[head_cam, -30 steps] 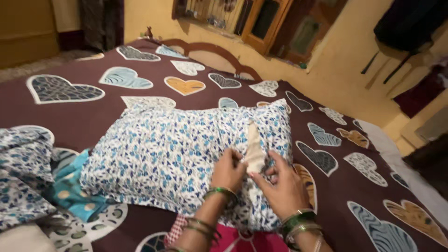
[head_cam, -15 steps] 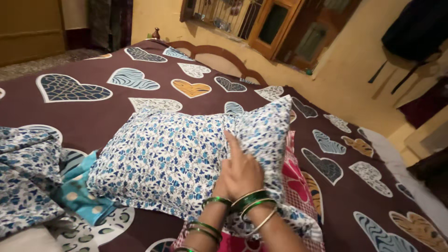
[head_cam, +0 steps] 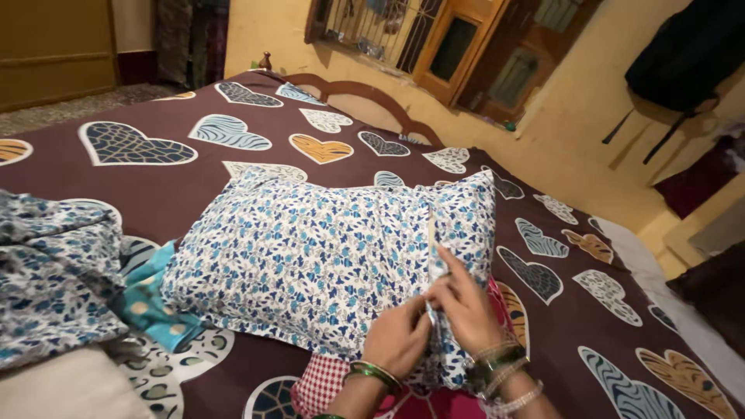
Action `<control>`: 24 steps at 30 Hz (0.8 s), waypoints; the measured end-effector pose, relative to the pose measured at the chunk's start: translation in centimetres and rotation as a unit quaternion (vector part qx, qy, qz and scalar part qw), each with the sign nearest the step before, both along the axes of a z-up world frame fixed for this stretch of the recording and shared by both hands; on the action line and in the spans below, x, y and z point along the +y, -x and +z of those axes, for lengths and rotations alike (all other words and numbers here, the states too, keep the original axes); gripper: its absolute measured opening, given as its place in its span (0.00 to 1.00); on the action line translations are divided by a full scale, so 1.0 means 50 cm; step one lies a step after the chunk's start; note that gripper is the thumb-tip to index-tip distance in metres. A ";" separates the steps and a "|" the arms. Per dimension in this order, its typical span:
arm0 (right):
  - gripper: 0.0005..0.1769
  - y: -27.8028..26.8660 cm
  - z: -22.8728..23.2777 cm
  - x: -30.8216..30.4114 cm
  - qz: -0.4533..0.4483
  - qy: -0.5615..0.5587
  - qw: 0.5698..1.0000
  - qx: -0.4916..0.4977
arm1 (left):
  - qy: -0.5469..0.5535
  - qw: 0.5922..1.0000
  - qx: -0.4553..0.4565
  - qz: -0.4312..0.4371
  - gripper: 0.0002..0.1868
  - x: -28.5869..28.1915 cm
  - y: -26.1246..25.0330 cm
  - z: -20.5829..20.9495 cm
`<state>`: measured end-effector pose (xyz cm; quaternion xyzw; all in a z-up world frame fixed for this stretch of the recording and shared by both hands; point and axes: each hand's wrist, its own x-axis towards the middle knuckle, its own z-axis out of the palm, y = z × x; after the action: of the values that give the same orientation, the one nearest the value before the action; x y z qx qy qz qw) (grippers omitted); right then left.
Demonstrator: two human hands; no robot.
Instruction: The person puts pillow cases onto two pillows by hand on a bed.
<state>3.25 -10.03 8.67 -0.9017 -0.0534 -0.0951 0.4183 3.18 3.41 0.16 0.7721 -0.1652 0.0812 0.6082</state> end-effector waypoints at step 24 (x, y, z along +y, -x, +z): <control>0.30 0.033 0.007 -0.058 -0.088 -0.093 0.947 -0.295 | 0.522 0.833 0.121 -0.137 0.24 -0.143 -0.193 0.090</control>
<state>1.57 -12.94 9.00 -0.7918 -0.0855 -0.3979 0.4555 12.85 -3.73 4.64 0.3132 -0.1277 -0.0224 0.9408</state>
